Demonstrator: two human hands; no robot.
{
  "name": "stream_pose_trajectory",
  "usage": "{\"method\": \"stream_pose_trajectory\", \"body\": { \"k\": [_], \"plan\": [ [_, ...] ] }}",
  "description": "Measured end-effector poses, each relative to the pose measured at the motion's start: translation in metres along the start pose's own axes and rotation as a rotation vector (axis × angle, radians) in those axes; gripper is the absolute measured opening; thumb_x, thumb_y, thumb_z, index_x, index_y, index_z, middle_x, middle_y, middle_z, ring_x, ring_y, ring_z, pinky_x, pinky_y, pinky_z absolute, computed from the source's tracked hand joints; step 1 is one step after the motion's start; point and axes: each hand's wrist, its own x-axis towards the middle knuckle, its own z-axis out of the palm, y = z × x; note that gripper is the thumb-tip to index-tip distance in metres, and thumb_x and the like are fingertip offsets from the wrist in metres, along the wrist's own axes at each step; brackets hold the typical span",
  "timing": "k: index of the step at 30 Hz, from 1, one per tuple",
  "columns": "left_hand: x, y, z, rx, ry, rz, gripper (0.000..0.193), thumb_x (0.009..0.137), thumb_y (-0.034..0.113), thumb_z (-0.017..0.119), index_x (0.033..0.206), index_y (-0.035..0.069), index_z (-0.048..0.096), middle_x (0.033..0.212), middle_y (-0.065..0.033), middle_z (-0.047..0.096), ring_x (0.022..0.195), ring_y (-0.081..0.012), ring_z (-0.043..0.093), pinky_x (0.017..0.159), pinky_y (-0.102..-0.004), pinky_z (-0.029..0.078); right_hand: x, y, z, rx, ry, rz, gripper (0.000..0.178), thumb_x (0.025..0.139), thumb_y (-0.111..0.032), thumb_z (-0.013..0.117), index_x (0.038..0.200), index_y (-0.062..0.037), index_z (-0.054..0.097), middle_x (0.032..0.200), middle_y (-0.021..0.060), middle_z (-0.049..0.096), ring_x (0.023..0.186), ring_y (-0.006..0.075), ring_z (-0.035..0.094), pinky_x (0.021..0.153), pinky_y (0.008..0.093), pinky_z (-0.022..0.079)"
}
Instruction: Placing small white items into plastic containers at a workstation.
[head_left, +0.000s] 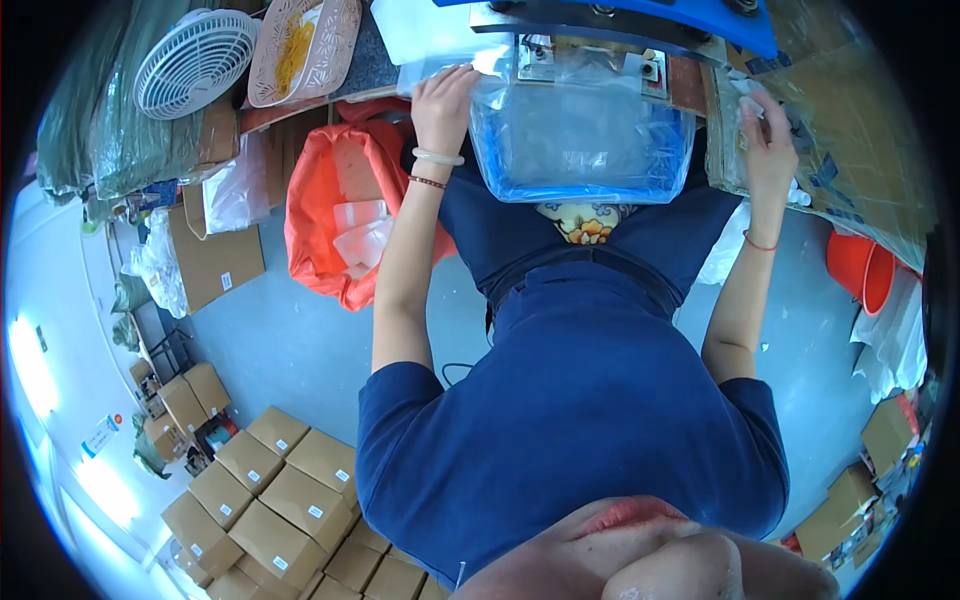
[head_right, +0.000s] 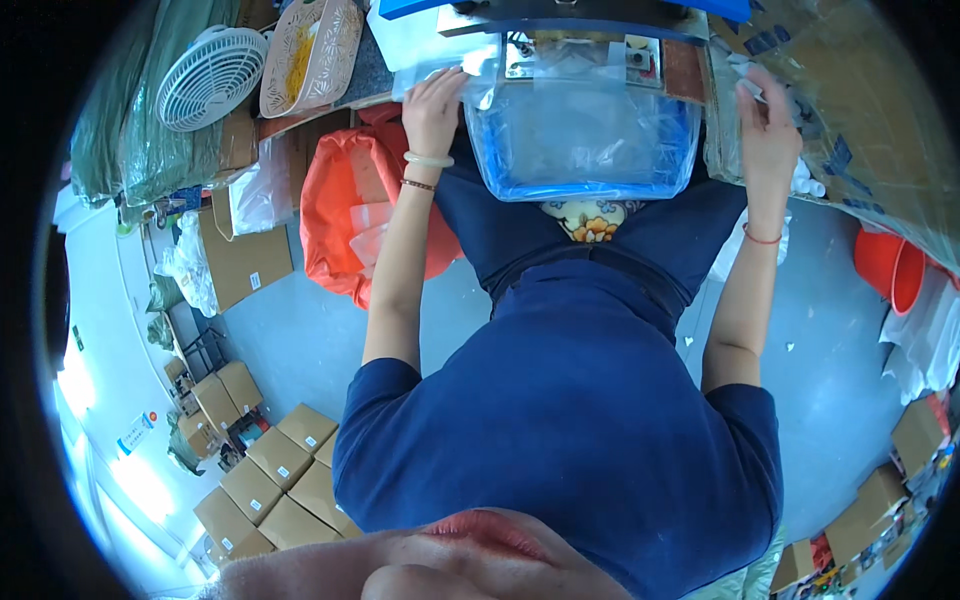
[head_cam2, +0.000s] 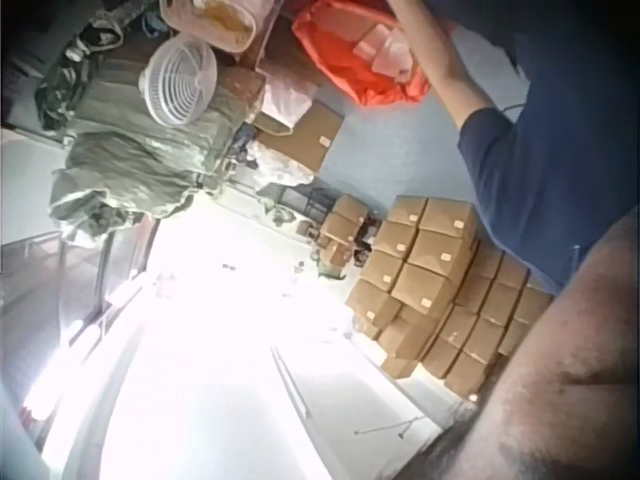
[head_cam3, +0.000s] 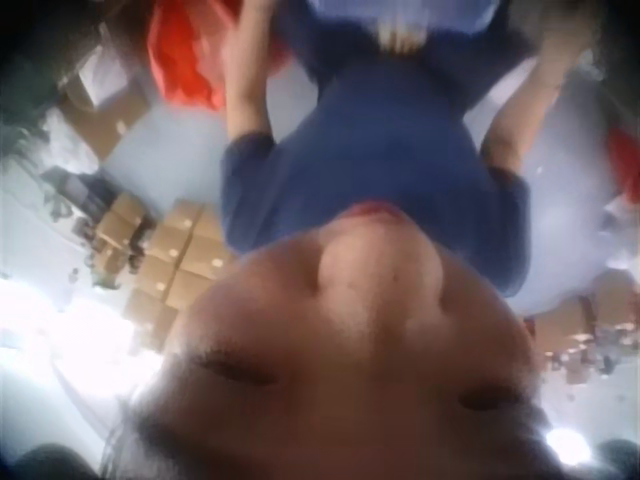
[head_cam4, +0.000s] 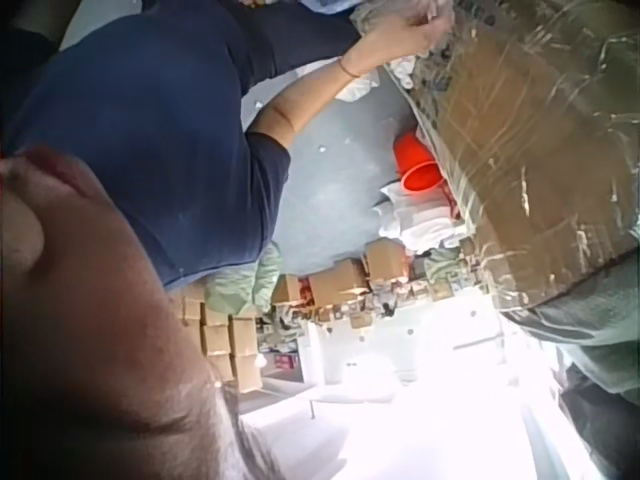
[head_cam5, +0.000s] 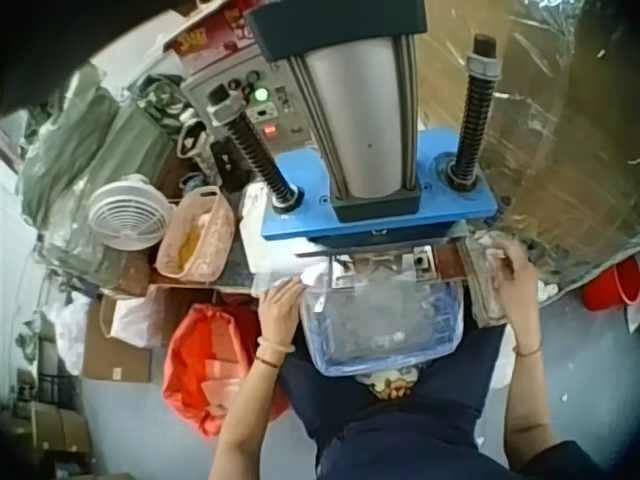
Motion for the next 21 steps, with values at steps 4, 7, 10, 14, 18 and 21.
{"method": "stream_pose_trajectory", "body": {
  "k": [4, 7, 10, 14, 18, 21],
  "plan": [
    [0.007, 0.033, -0.036, -0.324, 0.032, -0.376, 0.017, 0.086, 0.012, 0.071, 0.102, 0.008, 0.076, 0.093, -0.0073, 0.075, 0.082, -0.0143, 0.070, 0.073, -0.0265, 0.051, -0.027, -0.054, 0.007, 0.249, -0.213, -0.066, 0.027, 0.095, -0.017, 0.065, 0.119, -0.0060, 0.064, 0.117, 0.0021, 0.068, 0.094, 0.0079, 0.060, 0.084, 0.0225, 0.047],
    [0.013, 0.064, -0.054, -0.619, -0.009, -0.553, 0.020, 0.083, 0.009, 0.075, 0.103, 0.005, 0.076, 0.088, -0.0068, 0.075, 0.077, -0.0064, 0.066, 0.069, -0.0219, 0.050, -0.062, -0.074, 0.043, 0.475, -0.426, -0.009, 0.027, 0.096, -0.012, 0.063, 0.121, -0.0020, 0.059, 0.117, 0.0057, 0.067, 0.097, 0.0093, 0.060, 0.085, 0.0234, 0.048],
    [0.016, 0.078, -0.063, -0.818, -0.064, -0.609, 0.022, 0.082, 0.007, 0.075, 0.104, 0.003, 0.075, 0.089, -0.0058, 0.074, 0.078, -0.0072, 0.066, 0.071, -0.0203, 0.050, -0.060, -0.099, 0.045, 0.471, -0.476, -0.052, 0.026, 0.096, -0.012, 0.063, 0.120, -0.0023, 0.062, 0.114, 0.0046, 0.067, 0.095, 0.0096, 0.060, 0.082, 0.0241, 0.048],
    [0.028, 0.059, -0.050, 0.065, 0.334, 0.130, 0.018, 0.080, 0.002, 0.068, 0.097, 0.004, 0.069, 0.096, -0.0078, 0.072, 0.093, -0.0263, 0.068, 0.085, -0.0365, 0.051, -0.056, -0.110, 0.037, 0.377, -0.441, -0.202, 0.027, 0.095, -0.014, 0.065, 0.121, -0.0051, 0.063, 0.109, 0.0031, 0.066, 0.089, 0.0090, 0.058, 0.079, 0.0238, 0.047],
    [-0.005, 0.020, -0.010, 0.119, 0.208, 0.034, 0.017, 0.081, 0.004, 0.066, 0.097, 0.007, 0.069, 0.097, -0.0083, 0.072, 0.095, -0.0267, 0.068, 0.086, -0.0377, 0.051, -0.064, -0.097, 0.041, 0.403, -0.479, -0.115, 0.025, 0.091, -0.012, 0.069, 0.115, -0.0053, 0.067, 0.104, 0.0028, 0.066, 0.085, 0.0083, 0.057, 0.077, 0.0230, 0.046],
    [-0.002, 0.039, -0.018, -0.278, 0.172, -0.256, 0.012, 0.080, 0.004, 0.070, 0.092, 0.004, 0.074, 0.088, -0.0117, 0.073, 0.082, -0.0246, 0.070, 0.074, -0.0331, 0.054, -0.070, -0.095, 0.037, 0.392, -0.449, -0.143, 0.023, 0.089, -0.010, 0.070, 0.111, -0.0039, 0.069, 0.100, 0.0024, 0.066, 0.083, 0.0084, 0.056, 0.076, 0.0221, 0.046]
  ]
}}
